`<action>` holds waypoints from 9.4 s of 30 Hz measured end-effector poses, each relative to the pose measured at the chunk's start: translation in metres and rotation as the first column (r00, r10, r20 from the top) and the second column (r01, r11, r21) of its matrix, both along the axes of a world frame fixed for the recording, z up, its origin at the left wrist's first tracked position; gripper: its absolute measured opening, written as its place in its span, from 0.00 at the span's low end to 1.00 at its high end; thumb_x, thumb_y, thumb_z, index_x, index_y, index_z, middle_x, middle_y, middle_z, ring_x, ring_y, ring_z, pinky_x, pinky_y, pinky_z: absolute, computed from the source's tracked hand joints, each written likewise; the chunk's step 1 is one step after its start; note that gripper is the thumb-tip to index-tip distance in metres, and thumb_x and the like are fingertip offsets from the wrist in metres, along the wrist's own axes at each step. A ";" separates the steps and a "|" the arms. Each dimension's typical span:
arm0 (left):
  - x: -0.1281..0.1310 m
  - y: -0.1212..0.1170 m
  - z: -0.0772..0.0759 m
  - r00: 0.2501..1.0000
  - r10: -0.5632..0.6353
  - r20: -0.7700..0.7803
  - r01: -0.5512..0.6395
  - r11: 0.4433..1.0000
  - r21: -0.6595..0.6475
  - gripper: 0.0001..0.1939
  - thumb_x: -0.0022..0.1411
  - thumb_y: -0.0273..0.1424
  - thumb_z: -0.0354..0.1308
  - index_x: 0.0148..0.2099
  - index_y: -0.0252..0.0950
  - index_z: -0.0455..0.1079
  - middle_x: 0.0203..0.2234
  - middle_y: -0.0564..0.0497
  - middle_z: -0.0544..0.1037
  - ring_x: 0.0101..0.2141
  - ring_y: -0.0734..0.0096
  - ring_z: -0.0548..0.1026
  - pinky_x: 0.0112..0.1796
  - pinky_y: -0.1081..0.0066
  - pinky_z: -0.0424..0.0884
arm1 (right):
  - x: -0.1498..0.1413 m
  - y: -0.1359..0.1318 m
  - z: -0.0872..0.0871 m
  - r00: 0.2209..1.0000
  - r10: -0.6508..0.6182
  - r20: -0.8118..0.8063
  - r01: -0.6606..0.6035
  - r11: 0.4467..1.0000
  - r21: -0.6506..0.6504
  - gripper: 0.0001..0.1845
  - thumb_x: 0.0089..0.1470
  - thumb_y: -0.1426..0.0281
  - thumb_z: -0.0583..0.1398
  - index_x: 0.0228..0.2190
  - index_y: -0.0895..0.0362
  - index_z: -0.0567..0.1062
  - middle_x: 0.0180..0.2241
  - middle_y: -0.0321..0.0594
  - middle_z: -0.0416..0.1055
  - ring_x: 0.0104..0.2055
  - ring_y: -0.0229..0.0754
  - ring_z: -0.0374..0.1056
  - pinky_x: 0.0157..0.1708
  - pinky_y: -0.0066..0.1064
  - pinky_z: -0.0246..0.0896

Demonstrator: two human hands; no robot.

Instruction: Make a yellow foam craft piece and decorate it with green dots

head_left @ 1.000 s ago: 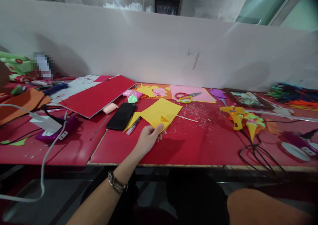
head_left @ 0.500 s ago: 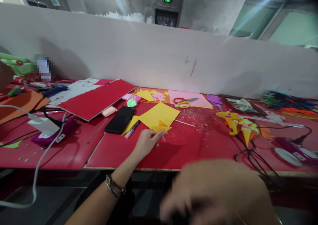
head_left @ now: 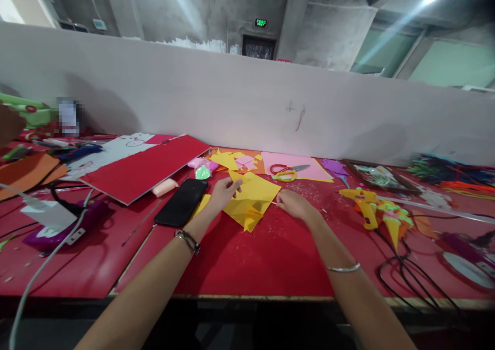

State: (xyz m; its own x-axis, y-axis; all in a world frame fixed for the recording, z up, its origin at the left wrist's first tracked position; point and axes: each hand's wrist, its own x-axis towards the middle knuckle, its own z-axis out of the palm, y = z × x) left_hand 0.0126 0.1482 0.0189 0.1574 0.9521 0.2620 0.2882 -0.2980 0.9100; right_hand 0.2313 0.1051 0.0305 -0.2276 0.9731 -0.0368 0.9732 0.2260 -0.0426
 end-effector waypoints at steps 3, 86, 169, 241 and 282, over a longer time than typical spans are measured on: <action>0.002 0.014 -0.014 1.000 -0.026 0.012 0.026 1.000 -0.013 0.18 0.52 0.42 0.50 0.21 0.32 0.63 0.15 0.55 0.66 0.17 0.79 0.63 0.21 0.77 0.57 | 0.003 0.005 0.004 0.997 0.012 0.072 -0.009 0.999 -0.044 0.11 0.45 0.77 0.54 0.32 0.61 0.73 0.37 0.49 0.72 0.36 0.43 0.67 0.29 0.27 0.52; 0.012 -0.021 -0.007 0.784 -0.495 0.375 0.566 0.817 -0.105 0.11 0.58 0.32 0.47 0.29 0.30 0.64 0.23 0.47 0.74 0.24 0.75 0.71 0.33 0.71 0.64 | -0.035 -0.012 0.000 0.956 0.277 -0.095 -0.208 0.870 0.447 0.16 0.58 0.65 0.47 0.29 0.56 0.72 0.28 0.38 0.69 0.32 0.37 0.61 0.30 0.29 0.43; 0.018 -0.026 0.006 0.954 -0.288 0.084 0.286 0.957 0.043 0.11 0.57 0.31 0.47 0.24 0.35 0.56 0.17 0.56 0.65 0.19 0.80 0.61 0.24 0.76 0.57 | -0.044 -0.020 0.002 0.968 0.086 0.235 -0.181 0.890 0.420 0.23 0.60 0.62 0.37 0.45 0.59 0.63 0.33 0.47 0.72 0.30 0.41 0.68 0.22 0.30 0.44; 0.016 -0.039 0.010 0.933 -0.258 -0.251 0.323 0.909 0.264 0.14 0.61 0.34 0.45 0.25 0.34 0.62 0.15 0.57 0.66 0.18 0.81 0.64 0.24 0.78 0.58 | -0.025 -0.011 -0.003 0.785 0.294 -0.545 -0.188 0.952 0.242 0.21 0.55 0.56 0.46 0.28 0.59 0.67 0.20 0.33 0.62 0.22 0.32 0.56 0.23 0.23 0.47; 0.011 -0.032 0.001 0.898 -0.222 -0.381 0.366 0.858 0.362 0.09 0.59 0.32 0.48 0.39 0.35 0.68 0.23 0.55 0.73 0.20 0.81 0.68 0.24 0.80 0.62 | -0.026 -0.009 -0.006 0.789 0.312 -0.529 -0.247 0.950 0.190 0.13 0.52 0.64 0.51 0.28 0.59 0.70 0.22 0.33 0.62 0.23 0.32 0.54 0.24 0.24 0.44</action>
State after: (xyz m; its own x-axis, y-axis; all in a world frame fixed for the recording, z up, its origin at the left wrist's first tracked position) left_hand 0.0234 0.1167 0.0203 0.5542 0.6599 0.5073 0.3735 -0.7418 0.5569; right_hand 0.2055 0.0959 0.0245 -0.4410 0.8542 0.2754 0.6882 0.5188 -0.5072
